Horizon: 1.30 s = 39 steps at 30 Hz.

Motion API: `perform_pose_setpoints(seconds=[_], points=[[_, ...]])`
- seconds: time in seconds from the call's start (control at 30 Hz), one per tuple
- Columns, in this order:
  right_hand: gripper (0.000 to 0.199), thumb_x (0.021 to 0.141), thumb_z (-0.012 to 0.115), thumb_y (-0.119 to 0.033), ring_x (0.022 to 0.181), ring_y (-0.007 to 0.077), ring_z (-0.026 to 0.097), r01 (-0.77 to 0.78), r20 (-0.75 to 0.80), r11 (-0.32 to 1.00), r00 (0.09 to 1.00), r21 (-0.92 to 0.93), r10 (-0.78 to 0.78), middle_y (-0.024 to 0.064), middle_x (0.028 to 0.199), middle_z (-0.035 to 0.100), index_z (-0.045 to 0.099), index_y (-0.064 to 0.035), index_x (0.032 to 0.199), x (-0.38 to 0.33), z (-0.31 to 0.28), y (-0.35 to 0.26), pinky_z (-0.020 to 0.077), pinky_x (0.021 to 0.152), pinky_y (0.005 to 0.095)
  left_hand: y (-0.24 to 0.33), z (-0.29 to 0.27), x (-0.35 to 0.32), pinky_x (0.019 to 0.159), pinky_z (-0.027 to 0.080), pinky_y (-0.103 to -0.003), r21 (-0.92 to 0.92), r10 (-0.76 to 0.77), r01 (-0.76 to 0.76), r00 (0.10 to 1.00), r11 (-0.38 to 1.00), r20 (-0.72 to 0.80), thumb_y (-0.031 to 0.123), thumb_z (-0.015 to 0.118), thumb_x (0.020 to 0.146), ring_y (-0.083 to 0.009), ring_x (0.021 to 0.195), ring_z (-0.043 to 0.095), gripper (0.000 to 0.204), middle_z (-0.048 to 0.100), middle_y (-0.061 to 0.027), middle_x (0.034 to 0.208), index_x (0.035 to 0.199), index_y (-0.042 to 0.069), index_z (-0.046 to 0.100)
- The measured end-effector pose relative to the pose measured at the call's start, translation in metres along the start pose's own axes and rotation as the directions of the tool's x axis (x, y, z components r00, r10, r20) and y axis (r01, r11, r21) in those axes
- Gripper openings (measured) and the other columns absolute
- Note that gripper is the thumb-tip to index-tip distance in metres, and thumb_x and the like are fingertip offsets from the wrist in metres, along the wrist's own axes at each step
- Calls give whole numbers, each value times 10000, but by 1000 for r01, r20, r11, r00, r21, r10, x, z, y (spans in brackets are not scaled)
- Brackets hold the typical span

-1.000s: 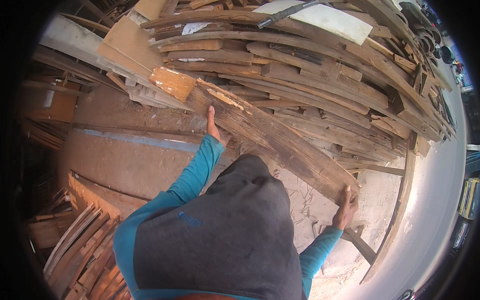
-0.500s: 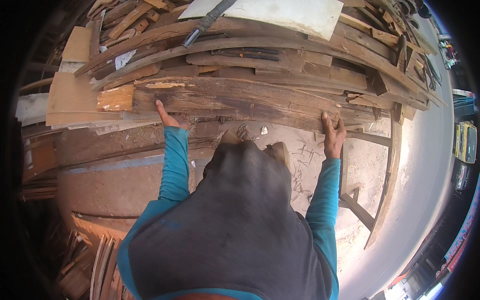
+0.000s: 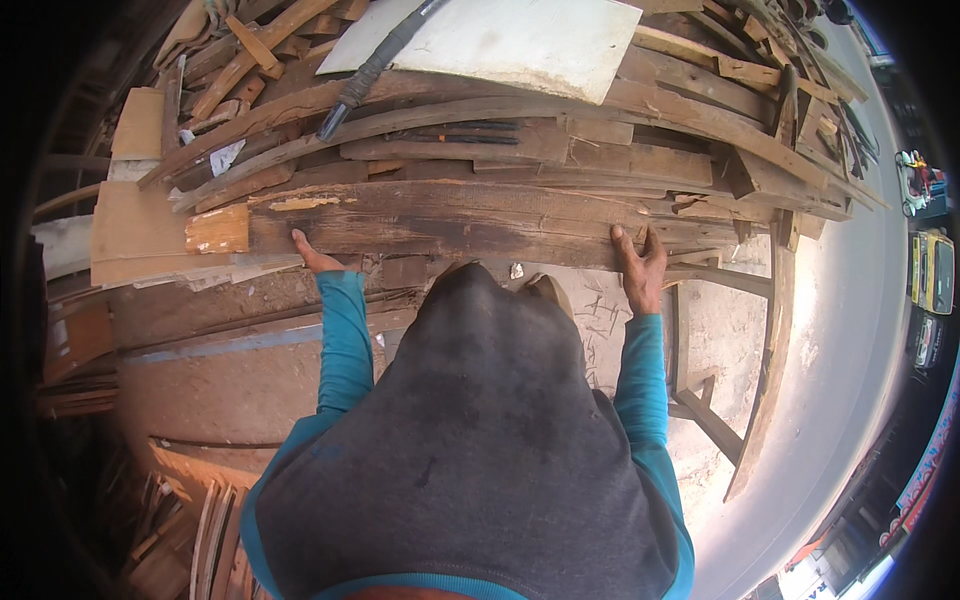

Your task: The person moves wood planks by hand from a central walkway area to a large stack of scrap wood at the edge of the workshop.

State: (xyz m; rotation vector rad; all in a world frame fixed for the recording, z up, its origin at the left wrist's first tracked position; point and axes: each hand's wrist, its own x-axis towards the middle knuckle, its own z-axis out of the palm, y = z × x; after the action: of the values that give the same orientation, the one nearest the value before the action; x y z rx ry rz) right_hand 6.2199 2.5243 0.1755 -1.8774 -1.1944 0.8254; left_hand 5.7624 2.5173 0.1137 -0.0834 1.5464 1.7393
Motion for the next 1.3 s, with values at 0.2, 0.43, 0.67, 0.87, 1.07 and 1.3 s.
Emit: perform_pose_setpoints(seconds=[0.2,0.43,0.67,0.87,1.07,1.3], points=[[482,848,732,-251,1065,375,594,525,51,782,839,-337,-542,199,1163,613,565,-4,1226,36,10,-58,482,912,432,-3,-1,-44,1063,38,-748,150,49,-28,990,988,-136,861,339,758,-384,1470,72,950,70,7,1628,1544,348,187],[439,882,591,-175,1165,393,522,789,423,400,596,-467,-683,213,1266,542,521,0,1278,64,142,-89,417,1004,461,-7,-9,-69,1084,57,-719,189,33,-16,996,982,-85,864,356,759,-341,1478,86,963,62,0,1629,1548,346,165],[353,883,541,-140,1055,341,546,817,464,255,518,-517,-719,189,1083,555,559,9,1202,69,168,-83,440,918,453,-9,-26,-79,1097,87,-699,147,20,8,983,989,-183,865,366,751,-345,1476,106,975,82,-15,1626,1547,337,170],[161,891,537,-147,909,309,593,884,561,189,423,-428,-712,168,942,556,548,-17,986,70,168,-91,481,821,413,-18,-32,-78,1100,206,-667,22,71,-69,993,997,-91,813,399,792,-361,1441,224,937,163,-48,1606,1545,292,201],[162,885,532,-155,801,283,626,955,657,151,286,-255,-698,134,882,577,535,-17,972,58,128,-98,508,755,414,-31,-34,-75,1112,230,-639,92,41,-31,994,995,-103,787,392,813,-355,1434,251,907,192,-78,1597,1541,273,227],[393,837,648,-85,748,299,604,877,355,440,480,-191,-802,127,877,554,510,-55,1203,7,-26,-66,505,669,404,-42,-34,-65,1158,240,-540,216,135,-98,977,971,-164,736,416,853,-305,1456,212,899,145,-85,1609,1547,204,209]])
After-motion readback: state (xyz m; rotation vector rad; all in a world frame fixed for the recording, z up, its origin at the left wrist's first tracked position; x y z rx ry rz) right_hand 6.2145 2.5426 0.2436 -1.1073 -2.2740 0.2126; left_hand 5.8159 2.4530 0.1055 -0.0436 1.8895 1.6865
